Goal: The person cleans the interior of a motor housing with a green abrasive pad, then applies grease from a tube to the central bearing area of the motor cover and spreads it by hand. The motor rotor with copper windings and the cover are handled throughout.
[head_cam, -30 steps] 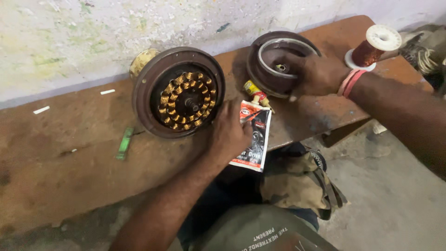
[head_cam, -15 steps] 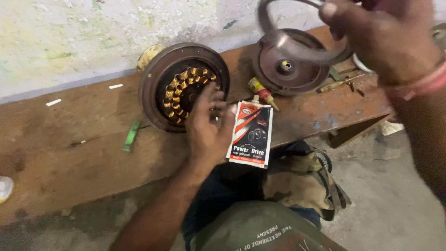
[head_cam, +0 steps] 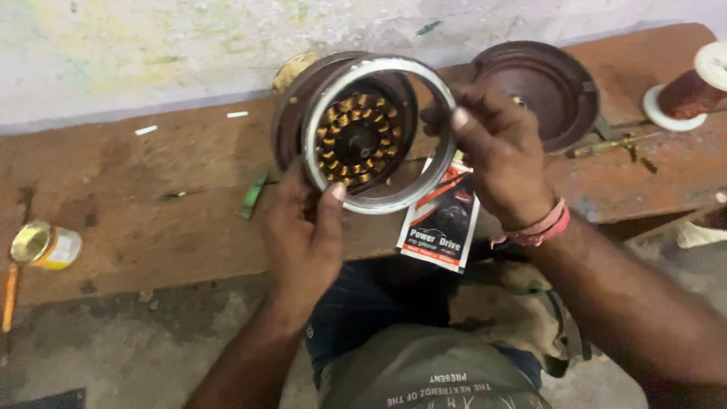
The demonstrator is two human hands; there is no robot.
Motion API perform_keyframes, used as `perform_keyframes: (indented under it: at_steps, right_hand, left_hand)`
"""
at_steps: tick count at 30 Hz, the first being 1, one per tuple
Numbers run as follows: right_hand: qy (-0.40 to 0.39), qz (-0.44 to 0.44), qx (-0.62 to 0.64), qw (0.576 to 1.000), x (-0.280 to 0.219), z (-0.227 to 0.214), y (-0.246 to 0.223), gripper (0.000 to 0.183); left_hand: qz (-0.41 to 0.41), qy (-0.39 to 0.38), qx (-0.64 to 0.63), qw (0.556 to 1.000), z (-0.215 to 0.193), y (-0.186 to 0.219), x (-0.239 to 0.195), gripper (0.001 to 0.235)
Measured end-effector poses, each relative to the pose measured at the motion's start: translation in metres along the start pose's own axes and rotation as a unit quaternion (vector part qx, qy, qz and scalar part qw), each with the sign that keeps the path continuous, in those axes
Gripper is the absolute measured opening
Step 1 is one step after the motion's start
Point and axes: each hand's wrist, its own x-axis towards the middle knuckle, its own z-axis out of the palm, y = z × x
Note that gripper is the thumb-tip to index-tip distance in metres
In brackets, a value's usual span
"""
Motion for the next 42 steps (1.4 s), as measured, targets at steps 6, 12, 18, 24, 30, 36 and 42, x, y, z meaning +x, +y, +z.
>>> perform_keyframes:
  at_steps: [6,12,18,24,30,36,42]
  right_hand:
    - [0.03,0.057,-0.018,0.998,-0.006,0.006,0.043,0.024]
    - [0.04,0.047,-0.095,0.994,-0.002,0.004,0.058,0.023]
    - [0.049,0.033,-0.094,0.994,0.008,0.006,0.076,0.02]
    - [0.053,0.04,-0.149,0.987,0.01,0.005,0.083,0.019]
    - [0.046,0.036,-0.18,0.982,0.013,0.008,0.081,0.017]
    - [0.069,0.064,-0.191,0.977,0.012,0.01,0.083,0.017]
    - [0.067,0.027,-0.185,0.98,0.015,0.008,0.093,0.016]
  left_hand:
    - [-0.052,0.05,0.094,0.993,-0.011,-0.005,0.008,0.038]
    - [-0.061,0.053,0.166,0.983,-0.014,-0.008,0.018,0.04]
    - [-0.025,0.053,0.215,0.975,-0.014,-0.014,0.021,0.043]
    - [-0.012,0.059,0.239,0.969,-0.013,-0.02,0.022,0.044]
    - [-0.043,0.067,0.245,0.966,-0.01,-0.022,0.022,0.045]
    - [-0.034,0.063,0.262,0.962,-0.01,-0.024,0.022,0.045]
    - [-0.031,0.07,0.268,0.96,-0.009,-0.028,0.02,0.045]
